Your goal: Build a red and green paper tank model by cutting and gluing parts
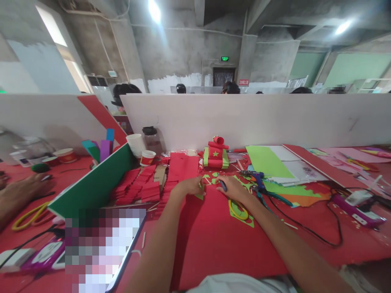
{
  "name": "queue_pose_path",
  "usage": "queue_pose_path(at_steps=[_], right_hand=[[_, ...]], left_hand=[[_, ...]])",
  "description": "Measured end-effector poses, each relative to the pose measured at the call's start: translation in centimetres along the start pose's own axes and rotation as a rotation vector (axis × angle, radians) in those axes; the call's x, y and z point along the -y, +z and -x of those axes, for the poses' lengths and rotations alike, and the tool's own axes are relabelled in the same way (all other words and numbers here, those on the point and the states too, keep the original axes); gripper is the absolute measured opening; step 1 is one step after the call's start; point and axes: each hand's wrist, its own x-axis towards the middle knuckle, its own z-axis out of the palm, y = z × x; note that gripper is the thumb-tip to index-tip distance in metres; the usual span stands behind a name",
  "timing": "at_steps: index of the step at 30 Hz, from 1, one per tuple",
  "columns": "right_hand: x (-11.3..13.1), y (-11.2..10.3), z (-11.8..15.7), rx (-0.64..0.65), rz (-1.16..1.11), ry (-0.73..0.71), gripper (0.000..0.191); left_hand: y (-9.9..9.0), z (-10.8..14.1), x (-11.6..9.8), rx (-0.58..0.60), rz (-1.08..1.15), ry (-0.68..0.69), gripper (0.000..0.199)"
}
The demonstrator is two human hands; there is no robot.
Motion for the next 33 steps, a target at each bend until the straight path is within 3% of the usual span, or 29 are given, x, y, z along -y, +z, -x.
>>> queue_pose_path(at_steps=[3,6,9,12,21,27,33], right_hand=[[-0.1,0.0,-0.2,-0.077,-0.022,-0.004,0.024],[0.4,-0.1,-0.5,-0.159,-0.224,0.039,0.025],[1.3,0.3,-0.7,-0.173,-0.528,0.136,0.034],[1.8,1.2,-0.8,-0.142,-0.652,0.18,0.038],[1.8,2.4,-1.2,-0.049,-0.625,0.227,0.015],[1.7,2.5,-1.2,-0.024,-0.62,0.254,0.014],[1.7,2.2,-1.2,-0.042,-0.508,0.221,0.015]], left_hand=[[0.2,-0.4,0.5,-0.015,-0.051,-0.024,0.03],[0.3,-0.9,0.9,-0.012,-0.088,-0.065,0.032],[0.4,-1.2,1.2,-0.028,-0.112,-0.126,0.039],[0.5,-1.3,1.3,-0.027,-0.115,-0.123,0.039],[0.4,-0.4,0.5,-0.053,-0.118,-0.093,0.049],[0.6,-0.5,0.4,-0.026,-0.088,-0.046,0.042],[0.4,-0.2,-0.1,0.016,-0.136,-0.091,0.043]])
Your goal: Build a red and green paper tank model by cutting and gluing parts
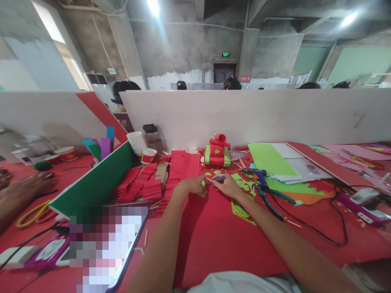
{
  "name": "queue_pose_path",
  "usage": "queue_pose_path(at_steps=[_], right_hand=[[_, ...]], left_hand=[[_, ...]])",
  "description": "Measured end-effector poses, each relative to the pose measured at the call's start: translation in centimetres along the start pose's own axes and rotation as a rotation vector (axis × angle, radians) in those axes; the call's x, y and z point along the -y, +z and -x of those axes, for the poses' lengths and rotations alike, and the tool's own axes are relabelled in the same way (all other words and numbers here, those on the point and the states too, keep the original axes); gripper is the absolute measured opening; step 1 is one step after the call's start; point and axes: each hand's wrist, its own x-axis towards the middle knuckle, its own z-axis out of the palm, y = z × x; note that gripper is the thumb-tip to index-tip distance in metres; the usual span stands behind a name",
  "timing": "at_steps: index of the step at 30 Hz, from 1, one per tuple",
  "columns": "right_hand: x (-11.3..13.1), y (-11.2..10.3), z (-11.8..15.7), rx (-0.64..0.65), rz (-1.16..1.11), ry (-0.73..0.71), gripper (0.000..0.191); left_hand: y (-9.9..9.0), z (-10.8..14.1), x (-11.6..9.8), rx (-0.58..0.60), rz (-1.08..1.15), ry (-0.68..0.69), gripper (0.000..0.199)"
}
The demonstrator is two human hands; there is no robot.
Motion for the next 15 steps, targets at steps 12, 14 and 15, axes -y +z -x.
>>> queue_pose_path(at_steps=[12,14,15], right_hand=[[0.15,-0.01,0.09,-0.016,0.035,-0.021,0.015],[0.13,-0.01,0.1,-0.013,0.031,-0.025,0.016],[0.12,0.0,0.09,-0.013,0.025,-0.023,0.016]], left_hand=[[0.03,0.0,-0.15,-0.028,-0.005,-0.008,0.043],[-0.09,0.16,-0.29,-0.023,-0.006,-0.013,0.044],[-0.15,0.26,-0.37,-0.022,-0.009,-0.014,0.044]])
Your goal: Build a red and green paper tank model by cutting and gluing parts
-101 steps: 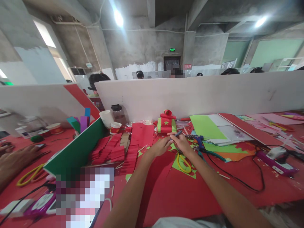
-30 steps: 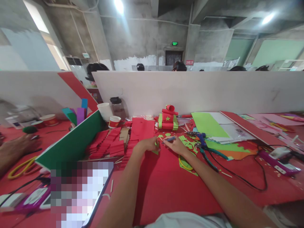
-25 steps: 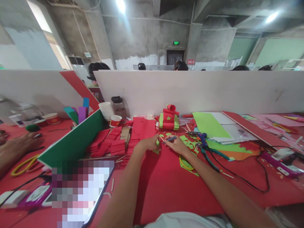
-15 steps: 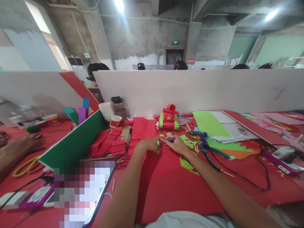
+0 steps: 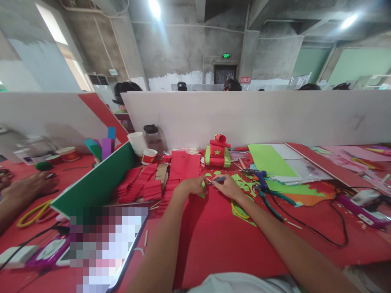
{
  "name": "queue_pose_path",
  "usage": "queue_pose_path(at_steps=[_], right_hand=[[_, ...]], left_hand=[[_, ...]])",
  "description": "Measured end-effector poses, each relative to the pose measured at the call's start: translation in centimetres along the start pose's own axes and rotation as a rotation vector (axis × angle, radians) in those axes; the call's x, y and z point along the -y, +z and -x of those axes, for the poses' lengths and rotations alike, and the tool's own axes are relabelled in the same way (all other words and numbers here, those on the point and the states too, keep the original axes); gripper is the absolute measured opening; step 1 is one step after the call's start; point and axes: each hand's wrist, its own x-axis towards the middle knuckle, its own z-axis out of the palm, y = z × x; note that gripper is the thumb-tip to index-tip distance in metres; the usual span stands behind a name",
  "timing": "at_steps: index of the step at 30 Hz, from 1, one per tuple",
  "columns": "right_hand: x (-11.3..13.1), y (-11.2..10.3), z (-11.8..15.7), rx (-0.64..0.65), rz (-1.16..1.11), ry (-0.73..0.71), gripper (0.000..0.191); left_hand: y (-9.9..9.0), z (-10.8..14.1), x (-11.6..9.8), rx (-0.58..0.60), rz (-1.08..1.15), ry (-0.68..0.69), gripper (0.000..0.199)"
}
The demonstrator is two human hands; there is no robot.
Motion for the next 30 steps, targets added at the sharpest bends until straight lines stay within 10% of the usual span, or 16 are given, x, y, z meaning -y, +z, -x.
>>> queue_pose_path(at_steps=[30], right_hand=[[0.12,-0.01,0.05,-0.015,0.013,-0.002,0.017]], left_hand=[[0.13,-0.25,0.1,-0.005,-0.045,-0.004,0.045]])
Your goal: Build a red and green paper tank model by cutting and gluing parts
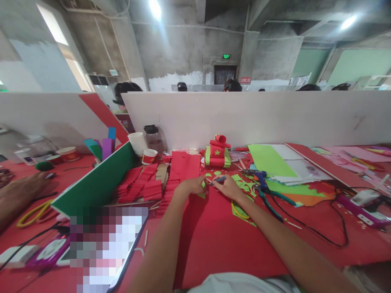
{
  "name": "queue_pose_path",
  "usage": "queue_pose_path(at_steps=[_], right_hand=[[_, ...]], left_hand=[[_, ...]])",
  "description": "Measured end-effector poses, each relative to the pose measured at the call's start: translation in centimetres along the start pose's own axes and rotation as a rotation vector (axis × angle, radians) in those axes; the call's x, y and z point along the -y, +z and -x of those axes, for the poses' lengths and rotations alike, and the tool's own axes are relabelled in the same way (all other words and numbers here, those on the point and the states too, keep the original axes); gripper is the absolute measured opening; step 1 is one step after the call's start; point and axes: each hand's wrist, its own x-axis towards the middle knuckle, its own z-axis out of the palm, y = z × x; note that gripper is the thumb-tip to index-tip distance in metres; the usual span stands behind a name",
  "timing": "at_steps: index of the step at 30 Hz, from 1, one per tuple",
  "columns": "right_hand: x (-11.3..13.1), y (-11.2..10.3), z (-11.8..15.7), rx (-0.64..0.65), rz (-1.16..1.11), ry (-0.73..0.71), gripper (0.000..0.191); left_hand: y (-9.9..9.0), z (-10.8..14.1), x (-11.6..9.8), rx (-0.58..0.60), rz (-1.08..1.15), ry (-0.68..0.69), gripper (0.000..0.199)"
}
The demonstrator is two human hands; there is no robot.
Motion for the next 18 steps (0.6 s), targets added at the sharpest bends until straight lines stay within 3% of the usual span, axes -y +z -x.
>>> queue_pose_path(at_steps=[18], right_hand=[[-0.15,0.07,0.13,-0.011,0.001,-0.014,0.014]], left_hand=[[0.0,-0.06,-0.02,0.009,-0.004,-0.011,0.047]])
